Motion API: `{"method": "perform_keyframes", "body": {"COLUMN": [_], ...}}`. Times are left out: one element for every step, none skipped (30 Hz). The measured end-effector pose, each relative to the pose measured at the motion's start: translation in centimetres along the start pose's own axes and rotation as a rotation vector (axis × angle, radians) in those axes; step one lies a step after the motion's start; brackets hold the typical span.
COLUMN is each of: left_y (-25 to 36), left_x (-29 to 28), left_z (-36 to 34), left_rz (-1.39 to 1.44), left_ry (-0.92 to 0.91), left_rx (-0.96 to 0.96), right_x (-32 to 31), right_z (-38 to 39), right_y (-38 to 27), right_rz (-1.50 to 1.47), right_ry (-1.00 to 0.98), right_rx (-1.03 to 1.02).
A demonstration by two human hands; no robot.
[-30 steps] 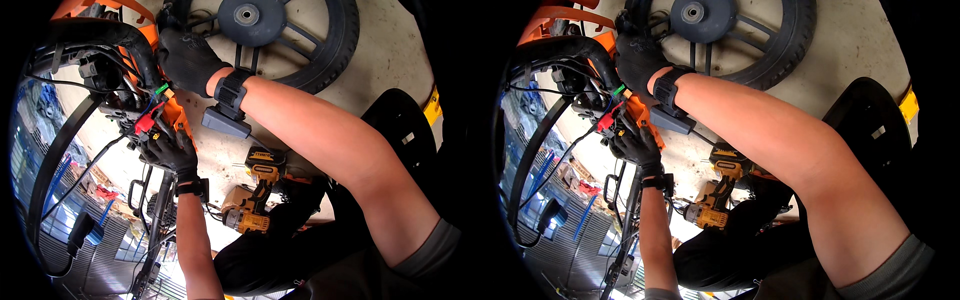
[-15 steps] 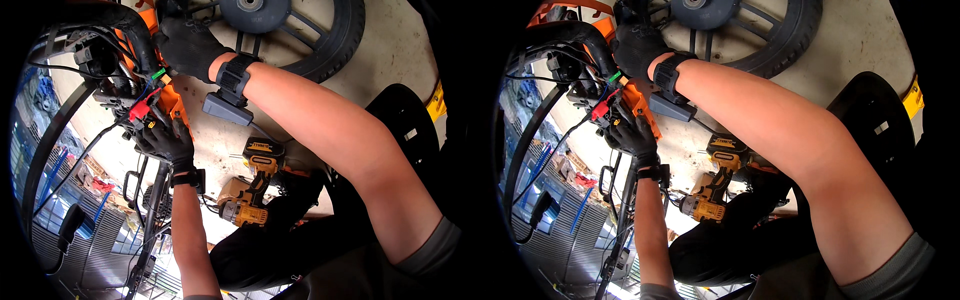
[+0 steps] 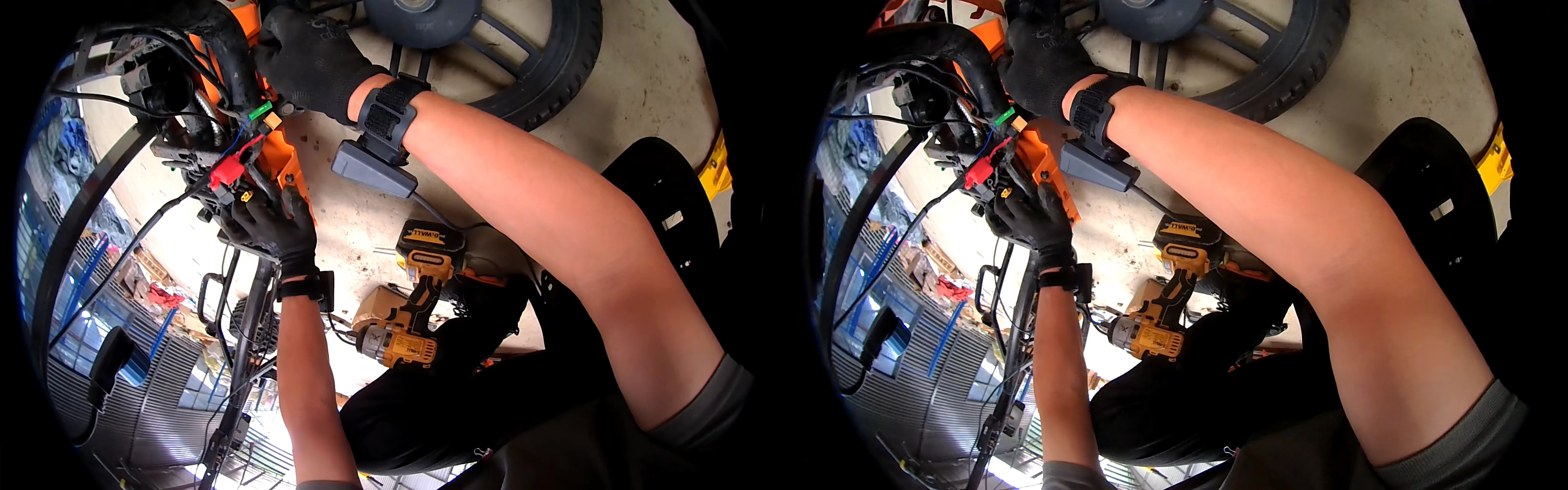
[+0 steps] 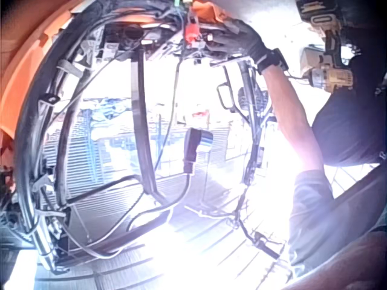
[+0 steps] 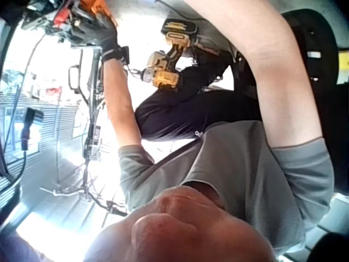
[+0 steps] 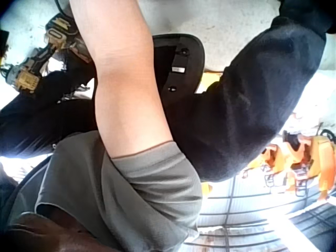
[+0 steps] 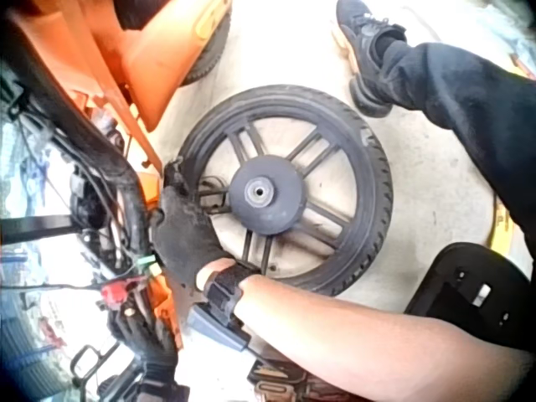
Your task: The person connects wires and electrical components on a motorcycle frame by hand, then uses a power drill to tighten a bolt on the frame.
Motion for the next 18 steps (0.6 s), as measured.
{"method": "perform_keyframes", "body": {"left_y": [0.1,0.2,0.3,0.2,0.1,0.0,0.3,0.7,1.2,1.6,1.6,1.6,1.5,1.5,1.7,1.7,1.3,1.0], "left_x": [0.0,0.0,0.0,0.1,0.1,0.0,-0.3,-0.6,-1.0,-1.3,-1.3,-1.1,-0.9,-0.8,-1.1,-1.4,-1.8,-2.3], "left_z": [-0.1,-0.1,-0.2,-0.1,-0.1,0.1,-0.1,-0.2,-0.5,-0.6,-0.6,-0.5,-0.4,-0.5,-0.8,-0.9,-0.6,-0.4], "left_rz": [-0.004,-0.002,0.000,-0.001,0.002,0.004,0.008,0.003,-0.003,-0.005,0.010,0.026,0.041,0.028,0.083,0.135,0.125,0.096], "left_ry": [-0.007,-0.013,-0.019,-0.023,-0.010,0.003,0.017,0.027,0.036,0.042,0.049,0.055,0.058,0.007,0.011,0.013,0.000,0.011], "left_rx": [0.008,0.011,0.014,0.009,0.008,0.008,0.009,0.030,0.050,0.071,0.062,0.052,0.042,0.054,0.060,0.057,0.089,0.107], "right_x": [0.5,0.6,0.9,1.0,1.0,1.0,1.0,1.1,0.8,0.5,0.2,0.9,0.8,1.1,2.6,1.8,1.5,1.4], "right_z": [-0.3,-0.4,-0.4,-0.3,-0.3,-0.2,-0.2,-0.1,-0.1,0.0,0.1,-0.3,-1.0,-1.2,-0.7,-1.6,-1.5,-0.9], "right_y": [0.0,0.2,0.9,0.8,0.8,0.8,0.8,0.8,0.4,0.2,0.0,0.4,0.1,0.2,-1.3,-0.2,-0.6,-0.8], "right_rz": [0.019,0.038,0.028,0.015,0.004,-0.008,-0.019,-0.031,-0.019,-0.006,0.008,0.073,0.139,0.202,0.767,0.323,0.147,-0.026], "right_ry": [0.044,0.089,0.072,0.048,0.024,0.001,-0.021,-0.044,-0.004,0.037,0.077,-0.025,-0.129,-0.235,-0.204,-0.170,-0.154,-0.137], "right_rx": [-0.023,-0.045,-0.027,-0.012,0.002,0.017,0.031,0.045,0.006,-0.030,-0.065,-0.052,-0.036,-0.019,-0.549,-0.205,-0.057,0.096]}}
Point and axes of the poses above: each hand's wrist, its own z-axis away from the middle knuckle, its own x-axis out of the palm, y = z × x, the point moved 7 cm from there along -z, towards the middle knuckle, and after that the axes turned 3 degrees about y, right-handed, at the moved point
